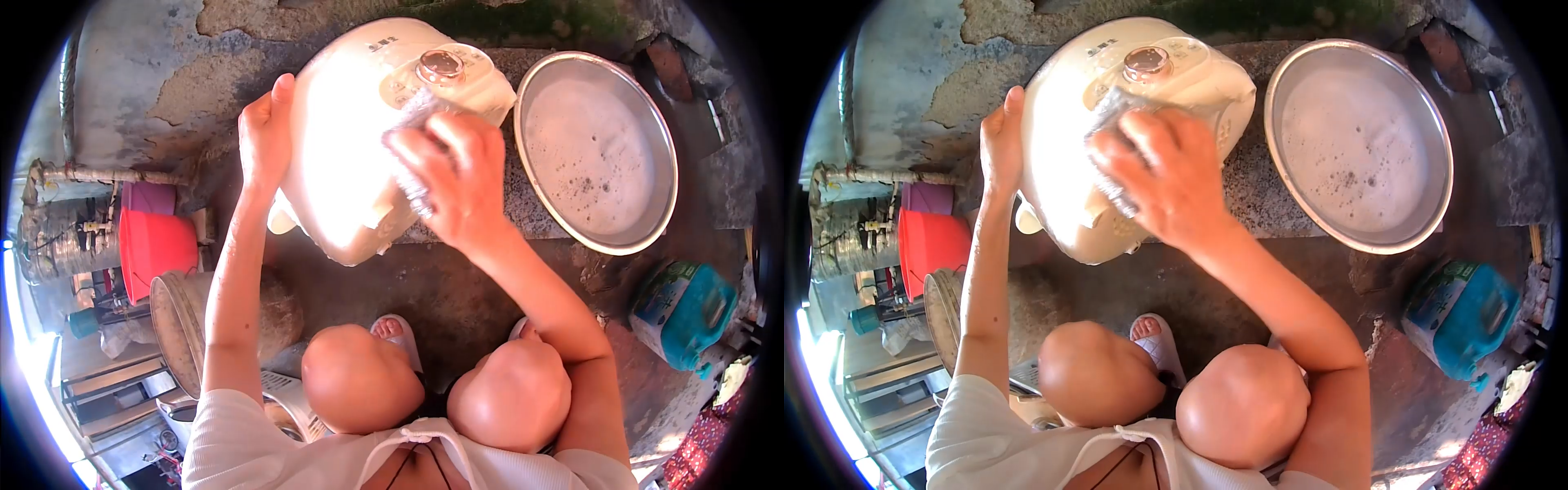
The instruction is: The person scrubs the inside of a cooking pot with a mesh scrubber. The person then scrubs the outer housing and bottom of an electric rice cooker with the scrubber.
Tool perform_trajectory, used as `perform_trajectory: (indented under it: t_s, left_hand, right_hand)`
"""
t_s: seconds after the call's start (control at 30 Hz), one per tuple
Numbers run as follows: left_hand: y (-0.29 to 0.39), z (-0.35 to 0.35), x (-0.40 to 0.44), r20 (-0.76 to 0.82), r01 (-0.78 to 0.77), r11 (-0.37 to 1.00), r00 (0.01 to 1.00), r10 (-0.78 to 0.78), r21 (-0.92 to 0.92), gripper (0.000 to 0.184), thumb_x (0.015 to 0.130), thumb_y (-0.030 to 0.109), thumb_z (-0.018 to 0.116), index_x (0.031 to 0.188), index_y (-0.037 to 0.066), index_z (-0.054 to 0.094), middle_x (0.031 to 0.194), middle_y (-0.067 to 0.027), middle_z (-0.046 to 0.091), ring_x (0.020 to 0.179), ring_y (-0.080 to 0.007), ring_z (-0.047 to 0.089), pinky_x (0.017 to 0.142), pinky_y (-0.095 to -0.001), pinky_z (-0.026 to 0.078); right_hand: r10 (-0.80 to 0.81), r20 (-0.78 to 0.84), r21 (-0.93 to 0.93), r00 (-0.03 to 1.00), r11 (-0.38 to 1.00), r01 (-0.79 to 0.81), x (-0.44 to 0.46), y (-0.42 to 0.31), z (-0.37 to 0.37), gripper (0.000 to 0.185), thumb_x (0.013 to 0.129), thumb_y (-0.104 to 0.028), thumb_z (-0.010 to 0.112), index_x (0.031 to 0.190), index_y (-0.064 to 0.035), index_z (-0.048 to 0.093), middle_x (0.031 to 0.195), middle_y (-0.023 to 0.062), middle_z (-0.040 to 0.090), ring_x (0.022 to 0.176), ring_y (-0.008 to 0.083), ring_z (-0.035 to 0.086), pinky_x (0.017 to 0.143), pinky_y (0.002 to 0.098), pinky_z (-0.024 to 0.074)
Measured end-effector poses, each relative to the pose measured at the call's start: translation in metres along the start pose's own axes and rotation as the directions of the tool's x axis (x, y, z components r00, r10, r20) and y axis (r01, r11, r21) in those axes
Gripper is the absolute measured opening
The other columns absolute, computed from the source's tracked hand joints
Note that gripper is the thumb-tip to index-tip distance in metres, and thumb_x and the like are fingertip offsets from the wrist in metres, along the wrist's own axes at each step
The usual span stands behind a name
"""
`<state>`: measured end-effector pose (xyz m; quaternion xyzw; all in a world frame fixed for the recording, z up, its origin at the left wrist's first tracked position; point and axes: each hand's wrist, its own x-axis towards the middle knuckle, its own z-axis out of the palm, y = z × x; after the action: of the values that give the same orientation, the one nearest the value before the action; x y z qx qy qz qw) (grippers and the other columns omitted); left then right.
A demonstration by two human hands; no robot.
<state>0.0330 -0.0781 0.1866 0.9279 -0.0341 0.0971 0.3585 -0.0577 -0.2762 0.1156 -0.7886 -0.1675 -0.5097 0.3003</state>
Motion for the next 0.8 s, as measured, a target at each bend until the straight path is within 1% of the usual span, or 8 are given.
perform_trajectory:
  t_s: [0.07, 0.17, 0.3, 0.47, 0.53, 0.6, 0.73, 0.8]
  left_hand:
    - [0.003, 0.000, 0.001, 0.004, -0.017, 1.000, 1.000, 0.017, 0.019, 0.060, 0.092, 0.053, 0.044, 0.069, -0.001, 0.055, 0.055, 0.0004, 0.045, 0.057, -0.0081, 0.037, 0.053, -0.0282, 0.035]
    - [0.005, -0.001, -0.002, 0.005, -0.032, 0.999, 0.999, 0.032, 0.012, 0.059, 0.093, 0.052, 0.045, 0.067, 0.000, 0.053, 0.055, 0.0010, 0.044, 0.056, -0.0082, 0.036, 0.052, -0.0283, 0.035]
    - [-0.006, -0.002, -0.002, -0.005, 0.006, 1.000, 1.000, -0.006, -0.011, 0.057, 0.093, 0.050, 0.045, 0.066, 0.000, 0.053, 0.055, 0.0019, 0.042, 0.057, -0.0077, 0.035, 0.052, -0.0276, 0.034]
    - [-0.002, -0.003, -0.007, -0.024, 0.020, 0.999, 0.999, -0.021, -0.046, 0.057, 0.093, 0.050, 0.046, 0.066, 0.001, 0.052, 0.055, 0.0024, 0.040, 0.057, -0.0073, 0.034, 0.051, -0.0272, 0.033]
    - [-0.004, -0.002, -0.009, -0.028, 0.013, 0.998, 0.999, -0.015, -0.067, 0.056, 0.093, 0.050, 0.046, 0.066, 0.001, 0.051, 0.056, 0.0025, 0.039, 0.057, -0.0071, 0.034, 0.052, -0.0274, 0.033]
    - [-0.001, 0.000, -0.008, -0.023, 0.017, 0.999, 1.000, -0.018, -0.046, 0.056, 0.093, 0.050, 0.046, 0.066, 0.001, 0.051, 0.056, 0.0024, 0.040, 0.058, -0.0069, 0.034, 0.052, -0.0274, 0.033]
    - [0.002, -0.002, -0.009, -0.026, -0.001, 1.000, 1.000, 0.002, 0.006, 0.055, 0.093, 0.049, 0.047, 0.067, 0.000, 0.052, 0.056, 0.0021, 0.041, 0.058, -0.0069, 0.034, 0.052, -0.0275, 0.033]
    - [-0.005, -0.002, -0.010, -0.045, 0.004, 0.999, 0.999, -0.005, -0.043, 0.056, 0.093, 0.049, 0.047, 0.067, 0.000, 0.052, 0.056, 0.0023, 0.042, 0.057, -0.0069, 0.034, 0.052, -0.0272, 0.033]
  right_hand:
    - [0.074, 0.139, 0.055, 0.988, 0.995, -0.082, 0.013, -0.009, -0.002, 0.037, 0.071, -0.020, 0.067, 0.108, -0.0184, 0.061, 0.104, 0.0036, 0.050, 0.085, 0.0236, 0.051, 0.073, 0.0368, 0.0433]
    - [-0.001, 0.047, 0.112, 0.999, 0.994, -0.004, 0.010, 0.007, -0.011, 0.038, 0.068, -0.013, 0.071, 0.105, -0.0173, 0.066, 0.101, 0.0037, 0.052, 0.084, 0.0217, 0.054, 0.069, 0.0328, 0.0473]
    - [0.059, -0.066, 0.255, 0.996, 0.966, -0.040, -0.014, 0.025, -0.005, 0.038, 0.064, -0.011, 0.076, 0.101, -0.0157, 0.068, 0.088, 0.0055, 0.057, 0.076, 0.0206, 0.058, 0.064, 0.0295, 0.0498]
    - [0.155, -0.082, 0.177, 0.984, 0.974, -0.139, -0.002, 0.049, -0.011, 0.030, 0.067, -0.008, 0.073, 0.096, -0.0099, 0.065, 0.088, 0.0071, 0.062, 0.077, 0.0200, 0.059, 0.064, 0.0311, 0.0495]
    - [0.118, -0.081, 0.133, 0.990, 0.985, -0.106, 0.003, 0.046, -0.012, 0.030, 0.067, -0.007, 0.072, 0.095, -0.0105, 0.065, 0.089, 0.0070, 0.060, 0.080, 0.0204, 0.058, 0.065, 0.0316, 0.0491]
    - [-0.059, 0.006, 0.261, 0.998, 0.964, 0.055, 0.006, 0.012, -0.007, 0.031, 0.064, -0.006, 0.072, 0.094, -0.0119, 0.064, 0.089, 0.0065, 0.058, 0.082, 0.0207, 0.057, 0.067, 0.0314, 0.0487]
    - [0.040, 0.014, 0.159, 0.999, 0.986, -0.041, 0.014, 0.015, -0.012, 0.033, 0.062, -0.006, 0.073, 0.093, -0.0127, 0.064, 0.092, 0.0065, 0.057, 0.082, 0.0217, 0.057, 0.065, 0.0312, 0.0492]
    - [0.275, 0.050, 0.154, 0.960, 0.948, -0.280, -0.007, 0.031, -0.017, 0.032, 0.062, -0.011, 0.076, 0.093, -0.0123, 0.064, 0.093, 0.0071, 0.058, 0.083, 0.0237, 0.058, 0.069, 0.0336, 0.0513]
